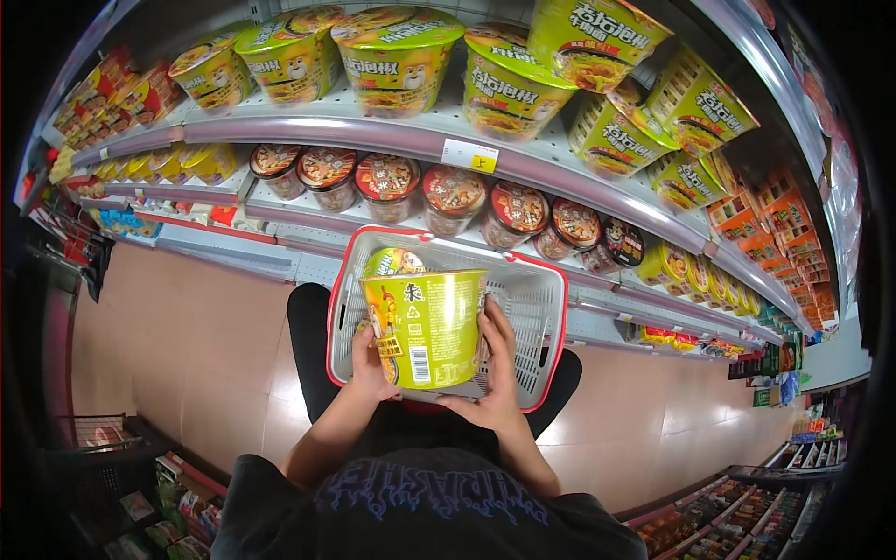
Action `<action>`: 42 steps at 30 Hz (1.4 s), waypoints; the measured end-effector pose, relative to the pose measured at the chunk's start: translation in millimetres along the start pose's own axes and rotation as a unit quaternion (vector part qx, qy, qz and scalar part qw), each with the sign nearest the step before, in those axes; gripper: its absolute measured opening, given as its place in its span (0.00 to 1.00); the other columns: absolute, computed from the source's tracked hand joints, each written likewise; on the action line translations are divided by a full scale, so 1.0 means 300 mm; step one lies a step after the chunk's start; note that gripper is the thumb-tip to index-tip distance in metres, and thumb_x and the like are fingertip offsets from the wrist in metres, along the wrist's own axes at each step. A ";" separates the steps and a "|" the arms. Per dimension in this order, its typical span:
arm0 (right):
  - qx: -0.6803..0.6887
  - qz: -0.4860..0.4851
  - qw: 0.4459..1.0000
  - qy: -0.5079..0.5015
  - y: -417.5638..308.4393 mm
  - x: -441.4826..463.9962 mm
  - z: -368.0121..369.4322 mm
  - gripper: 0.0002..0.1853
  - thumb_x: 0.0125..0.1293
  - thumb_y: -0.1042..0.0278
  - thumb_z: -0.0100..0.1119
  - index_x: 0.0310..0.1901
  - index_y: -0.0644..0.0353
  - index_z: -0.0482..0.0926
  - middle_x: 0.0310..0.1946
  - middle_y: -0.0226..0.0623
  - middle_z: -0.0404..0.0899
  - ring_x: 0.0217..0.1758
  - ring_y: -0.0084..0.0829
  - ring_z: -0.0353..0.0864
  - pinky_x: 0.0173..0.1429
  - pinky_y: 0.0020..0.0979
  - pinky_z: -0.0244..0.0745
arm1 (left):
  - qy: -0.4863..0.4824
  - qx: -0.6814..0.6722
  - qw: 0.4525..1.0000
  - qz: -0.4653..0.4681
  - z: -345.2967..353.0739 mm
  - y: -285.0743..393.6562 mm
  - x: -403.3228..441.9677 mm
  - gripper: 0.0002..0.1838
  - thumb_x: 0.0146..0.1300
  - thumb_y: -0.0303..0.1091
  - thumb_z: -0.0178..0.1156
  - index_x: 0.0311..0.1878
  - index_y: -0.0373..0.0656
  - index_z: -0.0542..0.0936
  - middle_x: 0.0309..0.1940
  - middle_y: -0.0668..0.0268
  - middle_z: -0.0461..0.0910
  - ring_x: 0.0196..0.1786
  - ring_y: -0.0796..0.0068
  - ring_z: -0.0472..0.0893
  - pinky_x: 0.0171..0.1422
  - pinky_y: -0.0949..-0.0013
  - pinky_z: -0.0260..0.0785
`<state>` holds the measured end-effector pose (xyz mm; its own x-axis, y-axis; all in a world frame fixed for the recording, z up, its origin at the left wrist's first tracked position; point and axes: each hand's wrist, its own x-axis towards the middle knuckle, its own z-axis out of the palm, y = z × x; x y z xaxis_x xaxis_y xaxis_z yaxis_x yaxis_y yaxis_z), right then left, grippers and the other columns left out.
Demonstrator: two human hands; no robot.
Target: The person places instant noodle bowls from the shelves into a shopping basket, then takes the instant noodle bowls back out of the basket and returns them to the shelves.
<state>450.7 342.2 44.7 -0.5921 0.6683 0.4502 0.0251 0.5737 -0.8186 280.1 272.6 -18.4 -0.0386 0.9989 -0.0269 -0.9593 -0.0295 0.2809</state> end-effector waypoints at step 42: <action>0.074 -0.037 0.996 0.019 -0.039 0.015 0.020 0.40 0.40 0.57 0.74 0.58 0.59 0.71 0.65 0.59 0.56 0.69 0.54 0.56 0.68 0.47 0.50 | -0.022 -0.041 0.998 0.042 0.047 0.011 -0.007 0.43 0.58 0.72 0.40 0.67 0.49 0.60 0.64 0.60 0.65 0.63 0.60 0.68 0.66 0.51 0.60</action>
<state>443.0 335.7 54.1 -0.5575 0.6461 0.5213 -0.1380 0.5470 -0.8257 280.9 270.9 -3.8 -0.1093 0.9933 0.0368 -0.9727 -0.1145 0.2016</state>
